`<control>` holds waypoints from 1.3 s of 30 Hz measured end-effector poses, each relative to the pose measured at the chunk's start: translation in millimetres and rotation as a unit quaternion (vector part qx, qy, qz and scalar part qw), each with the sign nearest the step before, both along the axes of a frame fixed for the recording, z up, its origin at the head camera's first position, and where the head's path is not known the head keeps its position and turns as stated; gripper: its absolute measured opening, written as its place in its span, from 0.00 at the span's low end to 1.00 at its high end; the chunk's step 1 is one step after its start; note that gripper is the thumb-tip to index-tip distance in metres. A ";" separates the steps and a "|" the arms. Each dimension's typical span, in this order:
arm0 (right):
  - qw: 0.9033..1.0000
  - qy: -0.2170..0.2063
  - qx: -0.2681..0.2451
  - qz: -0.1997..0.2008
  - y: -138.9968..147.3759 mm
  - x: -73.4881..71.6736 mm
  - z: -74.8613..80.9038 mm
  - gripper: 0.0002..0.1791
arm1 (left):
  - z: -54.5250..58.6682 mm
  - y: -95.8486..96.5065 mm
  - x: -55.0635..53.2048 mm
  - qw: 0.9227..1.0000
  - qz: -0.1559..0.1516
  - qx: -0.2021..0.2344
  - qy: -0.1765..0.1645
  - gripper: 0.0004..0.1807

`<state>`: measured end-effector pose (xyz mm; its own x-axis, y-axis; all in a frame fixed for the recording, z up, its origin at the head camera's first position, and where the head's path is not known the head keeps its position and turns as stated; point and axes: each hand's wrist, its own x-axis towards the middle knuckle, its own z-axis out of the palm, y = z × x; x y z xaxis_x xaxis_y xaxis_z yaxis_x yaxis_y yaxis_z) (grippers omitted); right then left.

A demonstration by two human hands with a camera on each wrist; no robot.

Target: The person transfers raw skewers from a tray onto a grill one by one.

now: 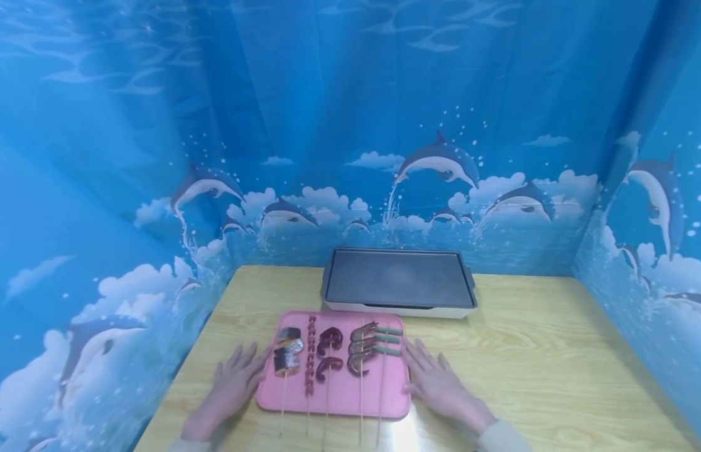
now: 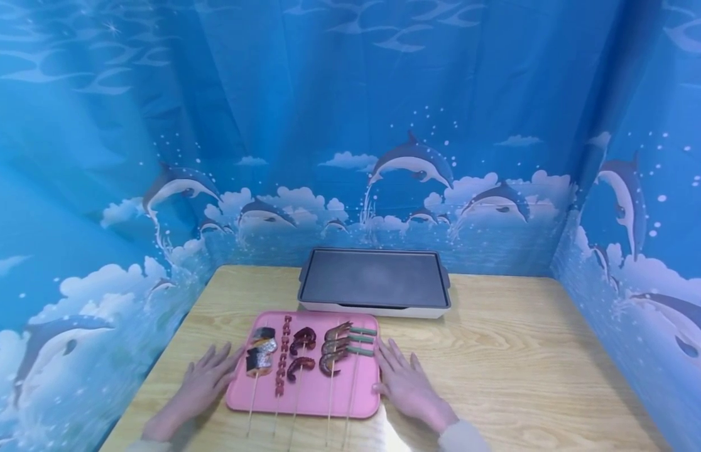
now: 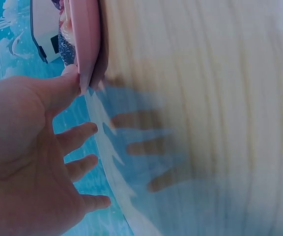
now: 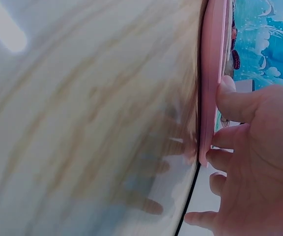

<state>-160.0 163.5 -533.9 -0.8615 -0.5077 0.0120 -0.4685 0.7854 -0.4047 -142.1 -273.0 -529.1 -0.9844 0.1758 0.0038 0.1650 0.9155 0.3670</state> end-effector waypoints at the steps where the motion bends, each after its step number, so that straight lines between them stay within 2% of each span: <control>1: 1.000 -0.003 0.006 -0.003 0.9 0.4 1.5 0.40 | -0.6 0.9 -0.3 1.000 0.000 -0.001 -0.002 0.27; 9: 1.000 -0.004 0.021 -0.013 14.9 4.6 4.3 0.39 | -4.8 12.6 -1.5 1.000 -0.015 0.005 0.012 0.27; 16: 0.999 -0.002 0.029 -0.020 29.7 5.0 3.1 0.38 | -0.6 25.8 -1.3 0.999 -0.024 0.022 0.014 0.27; 24: 1.000 0.025 0.002 -0.019 47.2 7.9 2.9 0.38 | -1.7 40.4 -5.8 0.999 -0.035 0.026 0.010 0.28; 29: 0.999 0.015 0.006 -0.034 57.0 11.0 6.6 0.39 | -3.4 50.5 -7.4 0.999 -0.044 0.030 0.014 0.28; 34: 0.999 0.034 -0.012 -0.036 71.0 11.5 -1.9 0.38 | -4.4 60.5 -7.3 0.998 -0.060 0.027 0.016 0.28; 37: 0.998 0.031 -0.010 -0.049 79.2 9.4 -9.8 0.38 | -5.0 66.3 -8.5 0.997 -0.067 0.027 0.020 0.28; 39: 0.998 0.017 -0.010 -0.056 83.1 9.6 -7.0 0.39 | -4.9 70.1 -9.8 0.997 -0.070 0.031 0.020 0.29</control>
